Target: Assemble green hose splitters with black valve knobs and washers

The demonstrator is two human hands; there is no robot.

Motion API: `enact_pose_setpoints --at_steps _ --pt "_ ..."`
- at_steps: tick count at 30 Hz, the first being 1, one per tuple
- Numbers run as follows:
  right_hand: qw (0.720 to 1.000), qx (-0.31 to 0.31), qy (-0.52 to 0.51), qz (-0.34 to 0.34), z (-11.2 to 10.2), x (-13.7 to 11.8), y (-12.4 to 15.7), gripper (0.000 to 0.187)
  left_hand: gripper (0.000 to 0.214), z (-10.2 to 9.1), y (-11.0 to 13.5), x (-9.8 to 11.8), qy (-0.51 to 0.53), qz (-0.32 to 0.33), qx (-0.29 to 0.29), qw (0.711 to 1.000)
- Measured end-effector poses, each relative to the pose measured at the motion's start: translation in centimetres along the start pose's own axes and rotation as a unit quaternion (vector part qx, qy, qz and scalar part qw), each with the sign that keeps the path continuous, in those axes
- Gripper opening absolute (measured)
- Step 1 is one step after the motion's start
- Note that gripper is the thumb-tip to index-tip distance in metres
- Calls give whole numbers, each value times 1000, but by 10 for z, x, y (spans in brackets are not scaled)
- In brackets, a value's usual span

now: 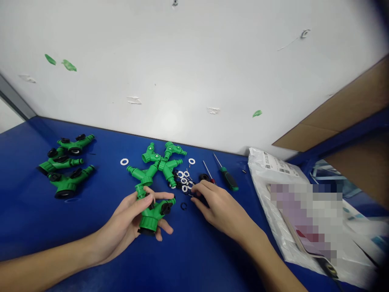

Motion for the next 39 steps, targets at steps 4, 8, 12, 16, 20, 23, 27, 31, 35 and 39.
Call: enact_pose_setpoints --at_steps 4,8,12,16,20,23,27,31,35,39 --pt "1000 5 27 10 0 0 -3 14 21 0 1 -1 0 -3 3 1000" --pt "999 20 44 16 -1 -7 -5 17 24 -1 0 -3 -2 -2 9 1000" --pt "997 58 23 40 -4 -7 -5 18 25 -2 0 -3 -7 -7 17 1000" --pt "990 110 -64 61 -11 -1 -3 12 24 -1 0 -3 -8 -8 14 1000" --pt "972 132 -187 46 -14 -8 0 10 25 -2 -1 -4 -22 -20 19 999" --pt "940 137 -310 38 -14 -19 2 11 25 -2 -1 -6 -31 -31 20 999" --pt "847 166 -503 42 -20 -28 4 6 23 0 -1 -9 -21 -31 13 999" --pt "853 156 -497 -13 -32 -43 7 10 24 2 -1 -14 -12 -32 -21 999" --pt "880 130 -452 -56 -37 -57 10 15 31 2 1 -21 -9 -34 -56 998" --pt "889 121 -436 -67 -37 -61 12 16 31 -3 3 -29 -20 -44 -62 997"
Point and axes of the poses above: each hand's wrist, its own y-axis away from the middle knuckle, its own z-axis out of the palm, x = y × z, the point moved 5 cm from there along -y, towards the middle knuckle, and after that the axes turned 14 degrees about y, right-handed, at the moved point
